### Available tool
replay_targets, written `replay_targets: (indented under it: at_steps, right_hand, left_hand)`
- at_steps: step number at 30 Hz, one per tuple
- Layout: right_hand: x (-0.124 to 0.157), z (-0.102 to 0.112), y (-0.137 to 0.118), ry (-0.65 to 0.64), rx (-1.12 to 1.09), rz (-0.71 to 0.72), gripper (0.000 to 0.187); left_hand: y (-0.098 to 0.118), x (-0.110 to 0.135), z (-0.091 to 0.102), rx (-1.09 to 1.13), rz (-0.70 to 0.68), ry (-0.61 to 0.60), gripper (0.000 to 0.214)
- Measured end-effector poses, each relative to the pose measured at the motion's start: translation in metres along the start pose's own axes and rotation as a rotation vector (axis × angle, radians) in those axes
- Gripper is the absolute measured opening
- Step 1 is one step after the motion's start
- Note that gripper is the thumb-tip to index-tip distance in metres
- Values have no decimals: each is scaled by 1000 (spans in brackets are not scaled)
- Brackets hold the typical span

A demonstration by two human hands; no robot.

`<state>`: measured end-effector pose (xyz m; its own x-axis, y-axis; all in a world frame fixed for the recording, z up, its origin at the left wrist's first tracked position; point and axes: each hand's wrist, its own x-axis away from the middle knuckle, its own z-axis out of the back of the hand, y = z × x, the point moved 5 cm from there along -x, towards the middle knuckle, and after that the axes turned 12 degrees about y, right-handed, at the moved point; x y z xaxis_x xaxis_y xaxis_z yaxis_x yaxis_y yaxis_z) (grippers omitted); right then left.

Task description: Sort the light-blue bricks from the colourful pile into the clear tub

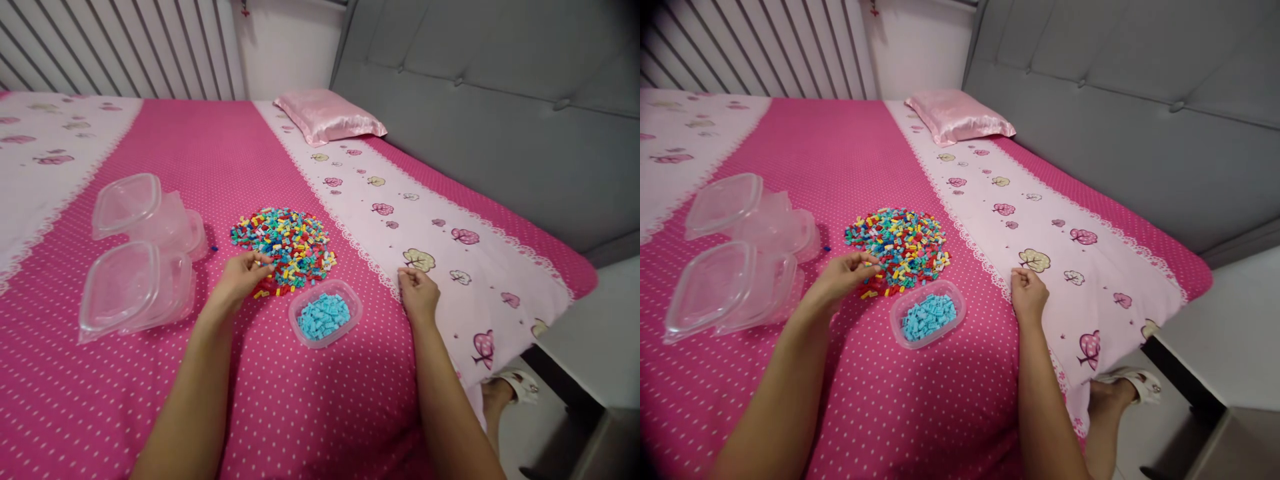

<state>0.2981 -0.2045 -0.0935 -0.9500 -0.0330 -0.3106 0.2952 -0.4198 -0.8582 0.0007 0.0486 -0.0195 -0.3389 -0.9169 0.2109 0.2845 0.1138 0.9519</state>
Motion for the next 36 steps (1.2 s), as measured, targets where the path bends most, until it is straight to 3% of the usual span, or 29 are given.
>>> replay_targets:
  at_steps: [3, 8, 14, 19, 21, 23, 27, 31, 36]
  right_hand:
    - [0, 0, 0, 0, 7, -1, 34]
    - [1, 0, -1, -1, -3, 1, 34]
    - [1, 0, 0, -3, -10, -2, 34]
    - [1, 0, -1, -5, -8, -5, 34]
    - [1, 0, -1, -2, -11, -2, 34]
    - [1, 0, -1, -2, -14, -4, 34]
    - [1, 0, 0, -2, -8, -1, 34]
    - [0, 0, 1, -5, -5, 2, 34]
    - [1, 0, 1, 1, -3, -7, 34]
  left_hand:
    - [-10, -4, -7, -272, -51, -75, 20]
    - [-12, -10, -10, -735, -304, 10, 14]
    - [-11, -5, -21, -740, -333, -36, 7]
    - [-12, -7, -17, -651, -291, -59, 6]
    - [-12, -6, -14, -564, -239, -79, 10]
    - [-10, -3, -11, -344, -139, -102, 14]
    - [0, 5, -8, 251, 139, -136, 17]
    - [8, 11, -8, 604, 417, -144, 7]
    - [13, 10, -5, 770, 442, -66, 17]
